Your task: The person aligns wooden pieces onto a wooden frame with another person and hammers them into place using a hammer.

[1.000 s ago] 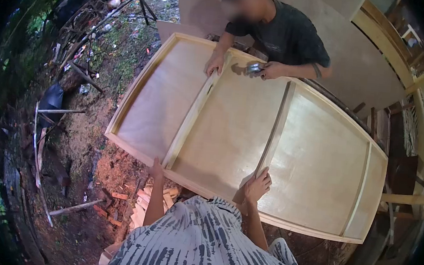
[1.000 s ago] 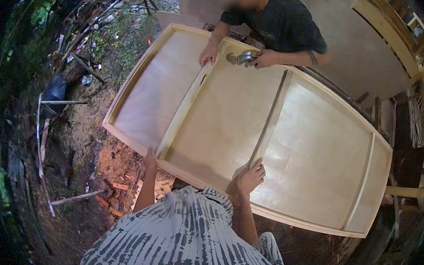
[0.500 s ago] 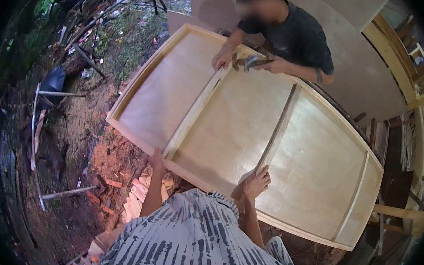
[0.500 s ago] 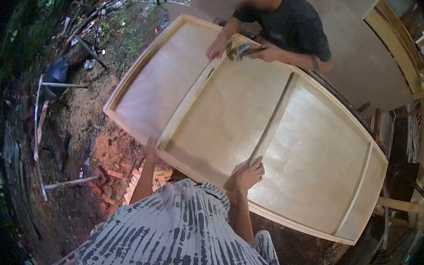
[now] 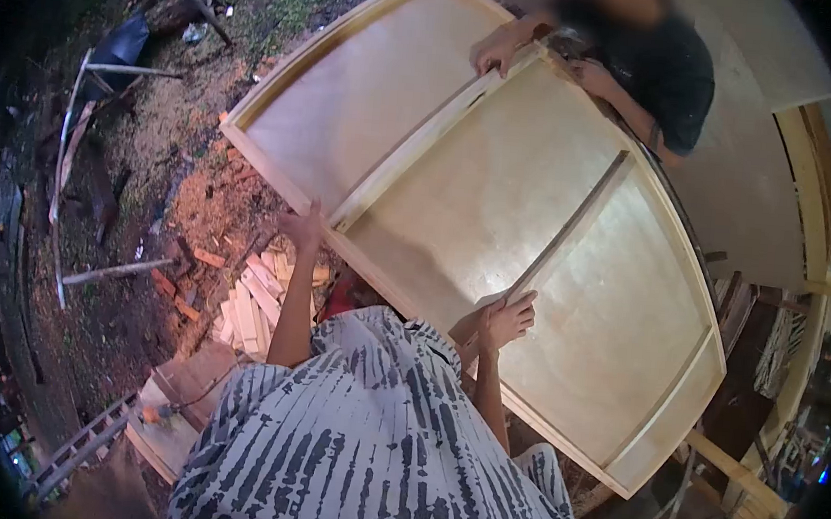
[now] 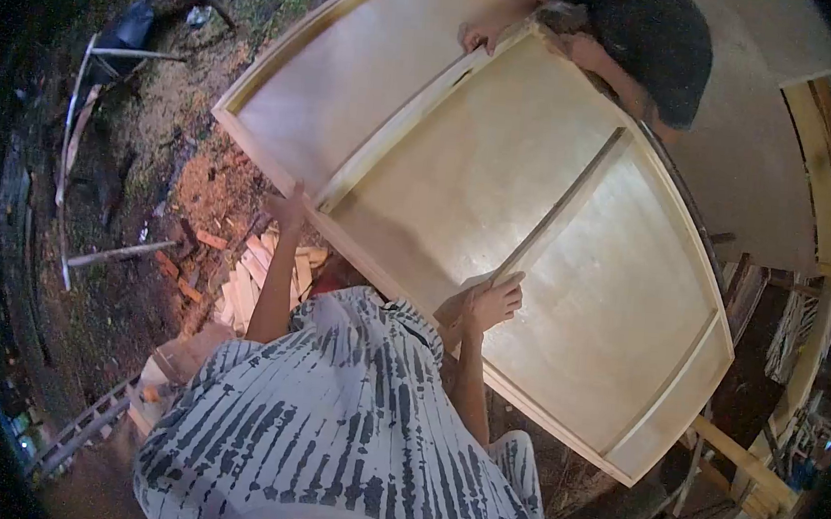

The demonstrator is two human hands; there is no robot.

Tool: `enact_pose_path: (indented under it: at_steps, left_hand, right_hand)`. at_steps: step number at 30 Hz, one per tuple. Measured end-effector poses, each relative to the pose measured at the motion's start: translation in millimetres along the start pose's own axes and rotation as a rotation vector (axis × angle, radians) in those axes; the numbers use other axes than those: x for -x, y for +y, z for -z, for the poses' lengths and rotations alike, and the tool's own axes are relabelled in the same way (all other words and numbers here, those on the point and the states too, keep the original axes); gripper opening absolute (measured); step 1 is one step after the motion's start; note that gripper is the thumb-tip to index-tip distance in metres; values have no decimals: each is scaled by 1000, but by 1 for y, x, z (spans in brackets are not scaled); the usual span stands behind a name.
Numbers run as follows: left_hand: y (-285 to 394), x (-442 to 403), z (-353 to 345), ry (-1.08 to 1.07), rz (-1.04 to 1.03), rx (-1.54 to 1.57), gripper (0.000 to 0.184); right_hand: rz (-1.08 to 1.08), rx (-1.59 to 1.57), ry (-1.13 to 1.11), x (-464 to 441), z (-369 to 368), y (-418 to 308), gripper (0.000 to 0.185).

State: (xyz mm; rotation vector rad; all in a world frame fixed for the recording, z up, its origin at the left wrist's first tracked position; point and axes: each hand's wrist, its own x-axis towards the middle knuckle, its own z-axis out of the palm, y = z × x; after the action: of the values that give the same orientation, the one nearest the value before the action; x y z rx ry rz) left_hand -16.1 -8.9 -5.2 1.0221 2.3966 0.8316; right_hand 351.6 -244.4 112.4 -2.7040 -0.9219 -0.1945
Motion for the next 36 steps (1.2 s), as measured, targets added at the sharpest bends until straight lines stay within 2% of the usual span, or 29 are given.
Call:
enact_pose_path:
  at_steps: [2, 4, 6, 8, 10, 11, 13, 15, 19, 23, 26, 28, 31, 33, 34, 36]
  left_hand:
    - [61, 23, 67, 327, -466, 66, 81]
    - [98, 7, 70, 381, -588, 143, 75]
    - [132, -5, 51, -81, -509, 462, 77]
    - [158, 8, 29, -138, -845, 269, 77]
    - [186, 41, 22, -300, -841, 22, 77]
    - [190, 50, 15, -299, -838, 24, 77]
    - [187, 60, -5, -473, -818, -137, 72]
    - [176, 66, -12, -482, -816, -150, 68]
    - [175, 75, -17, -472, -807, -163, 57]
    - [175, 75, -19, -470, -791, -170, 61]
    - [176, 73, -13, -506, -812, -147, 56]
    - [174, 74, -15, -444, -828, -92, 55]
    - [178, 76, -11, -478, -796, -91, 54]
    - [177, 78, -16, -431, -795, -88, 53]
    - [172, 80, -18, -390, -804, -100, 53]
    - [175, 78, -17, -424, -797, -96, 53]
  right_hand:
    - [-25, 36, -18, 1, -4, 4, 81]
    - [-31, 56, -52, -2, -5, 6, 81]
    - [-33, 56, -70, -9, -6, 0, 80]
    - [-55, 110, -71, -2, 3, -2, 80]
    - [-79, 117, -98, -2, 5, -3, 80]
    - [-107, 122, -122, -3, 5, -3, 80]
    - [-105, 151, -99, -5, -5, -1, 79]
    - [-38, 133, -68, -1, 1, 5, 78]
    - [-58, 196, -56, 0, 5, 10, 78]
    - [-35, 176, -38, -1, 4, 11, 77]
    - [-10, 155, -20, 1, 5, 10, 76]
    - [-8, 139, -4, 1, 8, 8, 75]
    - [-57, 112, -101, -8, 15, 3, 79]
    - [24, 165, -97, -35, 13, -2, 82]
    - [363, 41, 137, -68, 12, -12, 84]
    - [499, -190, 137, -171, 36, -74, 84]
